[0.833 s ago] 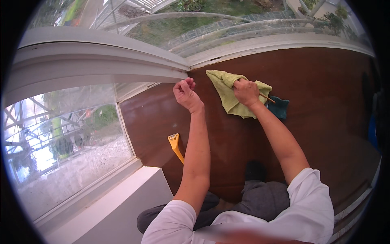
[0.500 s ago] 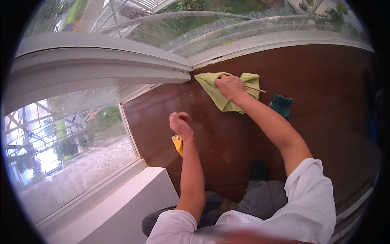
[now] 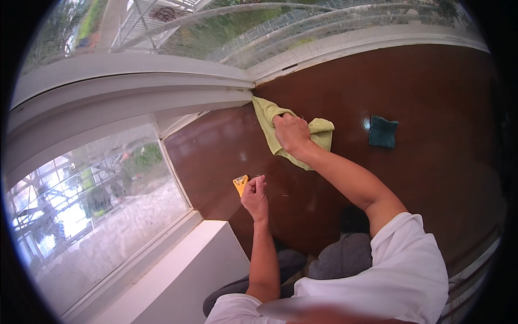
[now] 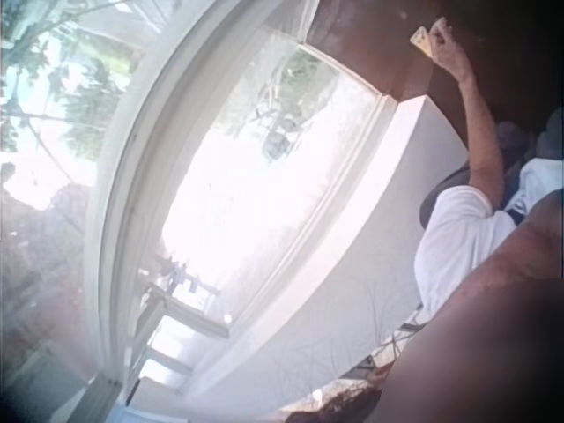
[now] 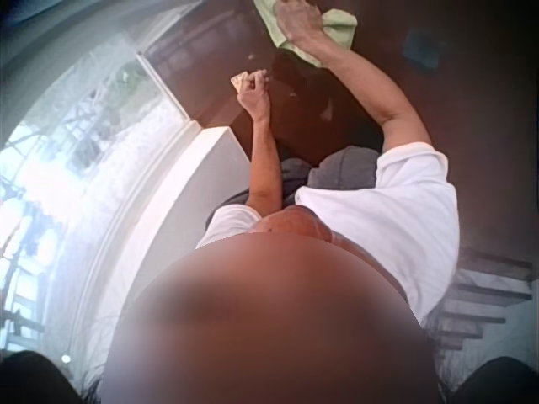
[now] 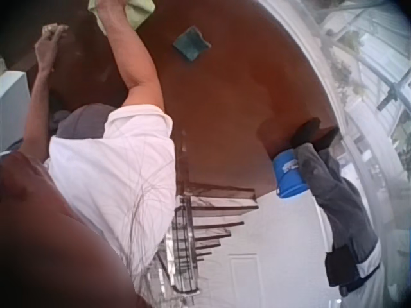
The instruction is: The person sits on the floor and cleans the lower section of a window frame using a green cloth and a yellow scraper. They alternate between scraping the frame and wiping it down with the cloth.
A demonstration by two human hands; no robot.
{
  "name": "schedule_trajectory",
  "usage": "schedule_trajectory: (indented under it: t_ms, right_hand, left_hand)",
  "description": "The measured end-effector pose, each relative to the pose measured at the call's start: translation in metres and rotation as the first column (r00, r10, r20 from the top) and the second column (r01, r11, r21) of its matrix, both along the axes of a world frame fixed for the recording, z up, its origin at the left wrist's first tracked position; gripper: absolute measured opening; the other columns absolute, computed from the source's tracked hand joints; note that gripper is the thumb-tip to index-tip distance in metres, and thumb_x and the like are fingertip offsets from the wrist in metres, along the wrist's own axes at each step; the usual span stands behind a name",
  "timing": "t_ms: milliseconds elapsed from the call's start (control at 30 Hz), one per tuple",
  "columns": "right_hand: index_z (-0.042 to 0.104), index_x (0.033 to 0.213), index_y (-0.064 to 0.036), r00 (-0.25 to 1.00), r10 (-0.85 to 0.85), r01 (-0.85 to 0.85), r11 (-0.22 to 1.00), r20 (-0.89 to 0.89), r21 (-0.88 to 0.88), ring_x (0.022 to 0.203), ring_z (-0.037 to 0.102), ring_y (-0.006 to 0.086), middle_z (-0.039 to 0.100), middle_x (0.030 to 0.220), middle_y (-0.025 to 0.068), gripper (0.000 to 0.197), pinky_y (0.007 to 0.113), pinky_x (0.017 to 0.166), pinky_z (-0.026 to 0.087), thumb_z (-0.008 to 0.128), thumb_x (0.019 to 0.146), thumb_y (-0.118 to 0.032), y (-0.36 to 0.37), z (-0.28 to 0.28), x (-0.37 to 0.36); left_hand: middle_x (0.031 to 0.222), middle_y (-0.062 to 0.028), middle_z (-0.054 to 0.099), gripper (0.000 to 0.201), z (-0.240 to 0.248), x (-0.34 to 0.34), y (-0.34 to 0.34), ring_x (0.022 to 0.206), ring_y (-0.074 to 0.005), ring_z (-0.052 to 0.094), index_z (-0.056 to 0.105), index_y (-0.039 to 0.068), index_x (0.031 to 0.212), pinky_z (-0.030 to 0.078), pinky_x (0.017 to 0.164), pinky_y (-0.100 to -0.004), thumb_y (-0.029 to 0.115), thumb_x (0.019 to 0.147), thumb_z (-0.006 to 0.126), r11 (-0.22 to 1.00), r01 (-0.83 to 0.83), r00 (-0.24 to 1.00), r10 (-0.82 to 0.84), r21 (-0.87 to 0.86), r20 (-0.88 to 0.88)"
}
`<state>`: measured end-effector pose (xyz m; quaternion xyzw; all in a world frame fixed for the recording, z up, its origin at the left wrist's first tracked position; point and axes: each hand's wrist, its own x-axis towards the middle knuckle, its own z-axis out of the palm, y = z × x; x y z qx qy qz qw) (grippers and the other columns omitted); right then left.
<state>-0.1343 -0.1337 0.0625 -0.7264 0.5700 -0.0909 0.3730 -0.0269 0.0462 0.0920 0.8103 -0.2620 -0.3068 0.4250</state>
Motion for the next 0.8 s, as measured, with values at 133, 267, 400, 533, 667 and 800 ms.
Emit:
schedule_trajectory:
  t_ms: [133,267,400,533,667,800]
  right_hand:
    - [0.065,0.082,-0.0042,0.999,-0.037,0.038,0.999,0.019,-0.028,0.079,0.066,0.0331,0.065,0.086,0.0185,0.015,0.041,0.068,0.054,0.051,0.081,-0.011,0.000,0.000,0.002]
    - [0.064,0.081,-0.0042,1.000,0.010,-0.010,0.998,-0.005,-0.067,0.077,0.066,0.0332,0.065,0.086,0.0189,0.015,0.041,0.066,0.054,0.051,0.081,-0.012,0.000,-0.005,-0.002]
    - [0.064,0.081,-0.0054,0.999,-0.010,0.014,0.996,0.049,-0.090,0.077,0.066,0.0341,0.065,0.087,0.0198,0.015,0.042,0.065,0.054,0.051,0.080,-0.012,-0.002,-0.007,-0.004]
    - [0.064,0.077,-0.0047,1.000,-0.001,0.002,0.994,0.006,-0.113,0.075,0.066,0.0324,0.065,0.082,0.0191,0.014,0.041,0.063,0.054,0.051,0.079,-0.011,-0.004,-0.006,-0.003]
    - [0.065,0.081,-0.0046,0.999,-0.007,0.012,0.989,0.034,-0.145,0.076,0.066,0.0332,0.066,0.083,0.0184,0.015,0.041,0.064,0.054,0.051,0.079,-0.010,-0.005,-0.009,-0.005]
    - [0.065,0.075,-0.0031,0.999,-0.014,0.019,0.989,0.037,-0.149,0.072,0.066,0.0332,0.065,0.080,0.0181,0.016,0.040,0.063,0.054,0.051,0.079,-0.010,0.000,-0.009,-0.003]
  left_hand:
    - [0.080,-0.0033,0.067,0.013,0.004,-0.001,-0.006,0.069,-0.0049,0.058,0.064,-0.003,0.088,0.046,0.062,-0.0181,0.010,0.088,0.062,0.987,0.125,0.987,-0.135,0.104,0.092]
    - [0.080,-0.0045,0.067,0.014,0.004,-0.001,-0.009,0.068,-0.0059,0.059,0.062,-0.002,0.086,0.047,0.063,-0.0200,0.011,0.089,0.058,0.993,0.091,0.992,-0.097,0.074,0.075]
    - [0.080,-0.0068,0.068,0.021,-0.004,-0.001,-0.005,0.069,-0.0088,0.061,0.060,-0.001,0.085,0.048,0.064,-0.0231,0.016,0.093,0.050,0.997,0.066,0.996,-0.063,0.051,-0.058]
    - [0.077,-0.0081,0.069,0.027,-0.008,-0.003,0.000,0.069,-0.0117,0.063,0.062,-0.002,0.083,0.049,0.065,-0.0250,0.020,0.093,0.051,0.973,0.170,0.984,-0.175,0.155,0.016]
    - [0.072,-0.0087,0.068,0.021,-0.001,-0.011,0.004,0.066,-0.0147,0.064,0.066,0.001,0.083,0.049,0.065,-0.0263,0.020,0.090,0.057,0.908,0.307,0.929,-0.352,0.285,0.119]
    - [0.080,-0.0086,0.068,0.014,0.022,-0.011,0.015,0.071,-0.0212,0.065,0.068,0.005,0.084,0.050,0.067,-0.0303,0.019,0.085,0.063,0.651,0.428,0.787,-0.610,0.627,0.097]
